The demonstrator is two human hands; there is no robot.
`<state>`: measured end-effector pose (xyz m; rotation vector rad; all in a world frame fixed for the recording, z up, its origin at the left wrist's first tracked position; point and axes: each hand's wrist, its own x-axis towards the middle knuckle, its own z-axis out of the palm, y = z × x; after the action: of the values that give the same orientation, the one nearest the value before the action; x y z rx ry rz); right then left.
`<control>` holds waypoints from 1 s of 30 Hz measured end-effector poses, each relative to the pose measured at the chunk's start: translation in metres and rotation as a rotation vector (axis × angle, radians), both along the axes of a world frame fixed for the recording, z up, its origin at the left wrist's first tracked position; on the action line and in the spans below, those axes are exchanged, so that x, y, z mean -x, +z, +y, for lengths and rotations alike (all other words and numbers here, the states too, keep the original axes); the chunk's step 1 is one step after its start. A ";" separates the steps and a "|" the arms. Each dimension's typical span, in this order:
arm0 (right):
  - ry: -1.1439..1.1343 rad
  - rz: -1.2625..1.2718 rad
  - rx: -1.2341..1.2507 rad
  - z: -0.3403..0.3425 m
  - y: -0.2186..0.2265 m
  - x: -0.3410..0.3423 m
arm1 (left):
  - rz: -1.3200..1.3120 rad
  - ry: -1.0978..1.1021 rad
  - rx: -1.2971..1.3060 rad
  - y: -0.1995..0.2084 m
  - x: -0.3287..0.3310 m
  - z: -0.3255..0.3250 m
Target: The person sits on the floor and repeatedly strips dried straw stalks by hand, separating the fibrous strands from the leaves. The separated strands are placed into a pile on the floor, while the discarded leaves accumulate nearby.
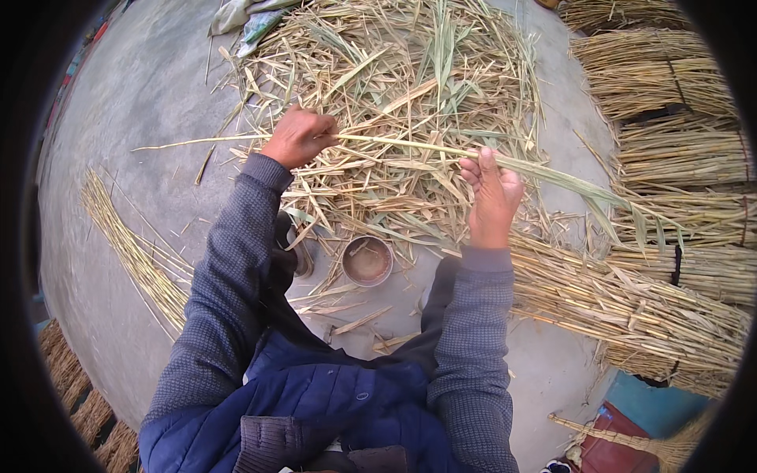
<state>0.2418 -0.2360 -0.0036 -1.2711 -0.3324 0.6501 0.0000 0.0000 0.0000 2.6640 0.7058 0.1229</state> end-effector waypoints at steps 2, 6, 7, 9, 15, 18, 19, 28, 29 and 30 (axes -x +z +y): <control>0.008 0.005 0.044 0.006 0.004 0.013 | -0.225 -0.042 0.045 0.004 -0.012 -0.018; 0.162 -0.051 0.052 0.020 0.007 0.045 | -0.489 -0.105 0.256 0.010 -0.041 -0.053; 0.168 -0.060 0.035 0.018 0.010 0.045 | -0.494 -0.085 0.352 0.011 -0.046 -0.052; 0.206 -0.100 -0.058 0.015 0.015 0.042 | -0.498 -0.054 0.463 0.014 -0.050 -0.048; 0.110 -0.056 -0.138 0.009 0.017 0.033 | -0.410 -0.017 0.473 0.018 -0.039 -0.039; 0.171 -0.152 -0.029 0.012 0.012 0.038 | -0.465 -0.036 0.531 0.015 -0.051 -0.056; 0.184 -0.157 -0.062 0.012 0.012 0.040 | -0.459 -0.021 0.542 0.015 -0.053 -0.059; 0.244 -0.135 -0.033 0.004 0.011 0.035 | -0.631 0.092 0.932 0.014 -0.051 -0.042; 0.241 -0.129 -0.022 0.004 0.011 0.034 | -0.593 0.017 0.906 0.013 -0.051 -0.044; 0.221 -0.122 0.007 0.003 0.010 0.034 | -0.545 -0.015 0.864 0.012 -0.051 -0.047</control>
<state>0.2078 -0.2326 0.0068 -1.2938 -0.5773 0.7626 0.0507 -0.0465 0.0123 1.6960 0.4148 0.4137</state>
